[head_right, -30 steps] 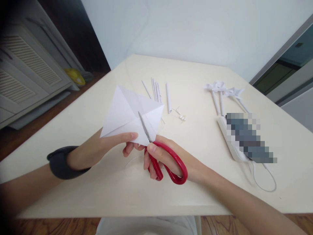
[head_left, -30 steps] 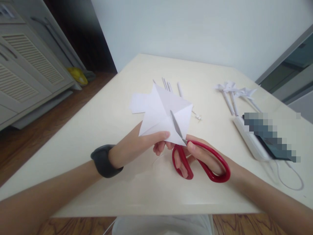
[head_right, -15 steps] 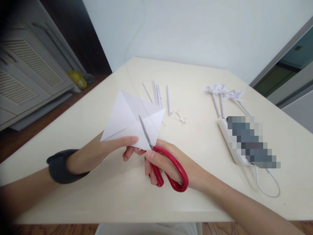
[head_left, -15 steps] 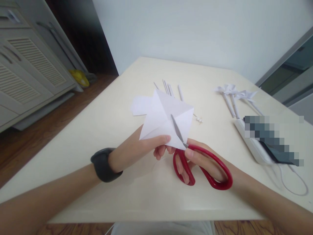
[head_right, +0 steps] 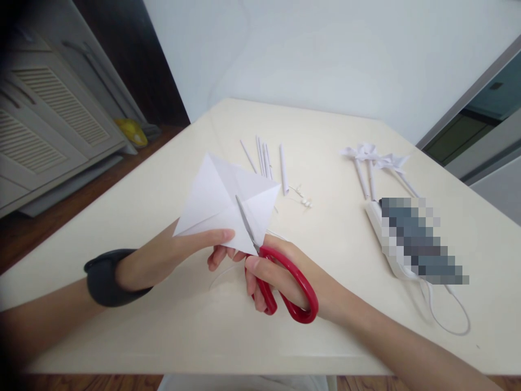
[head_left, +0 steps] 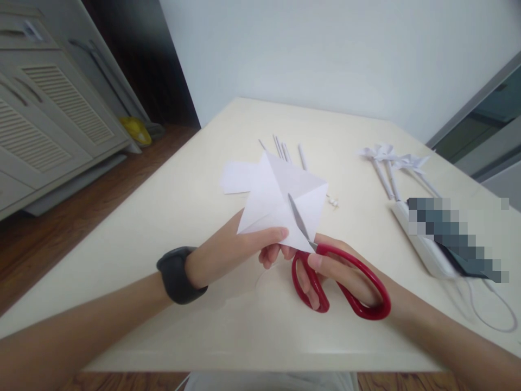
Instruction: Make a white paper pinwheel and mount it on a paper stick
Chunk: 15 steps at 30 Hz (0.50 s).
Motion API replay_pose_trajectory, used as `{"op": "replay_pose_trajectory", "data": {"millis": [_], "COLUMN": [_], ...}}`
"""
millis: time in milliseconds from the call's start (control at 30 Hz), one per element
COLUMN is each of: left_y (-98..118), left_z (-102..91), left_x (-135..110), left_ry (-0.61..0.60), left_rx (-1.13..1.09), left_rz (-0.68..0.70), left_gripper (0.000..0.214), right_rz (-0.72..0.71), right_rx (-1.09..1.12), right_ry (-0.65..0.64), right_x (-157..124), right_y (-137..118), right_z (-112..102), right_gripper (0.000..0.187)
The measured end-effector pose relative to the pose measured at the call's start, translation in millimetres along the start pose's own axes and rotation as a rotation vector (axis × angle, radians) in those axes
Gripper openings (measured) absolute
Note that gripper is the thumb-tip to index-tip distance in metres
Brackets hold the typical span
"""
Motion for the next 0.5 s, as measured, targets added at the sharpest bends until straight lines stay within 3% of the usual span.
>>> {"op": "replay_pose_trajectory", "data": {"millis": [500], "left_y": [-3], "left_z": [-0.5], "left_x": [1], "left_ry": [-0.006], "left_rx": [0.001], "left_rz": [0.024], "left_gripper": [0.040], "right_rz": [0.069], "right_rx": [-0.057], "right_ry": [0.039], "right_x": [1], "right_y": [15], "right_z": [-3], "right_gripper": [0.014]}}
Point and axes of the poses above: each hand's wrist, its own x-axis towards the middle knuckle, its own z-axis out of the palm, y = z × x, the point moved 8 cm from there along x, towards the middle knuckle, and after that the axes turned 3 degrees about y, right-handed, at the moved point
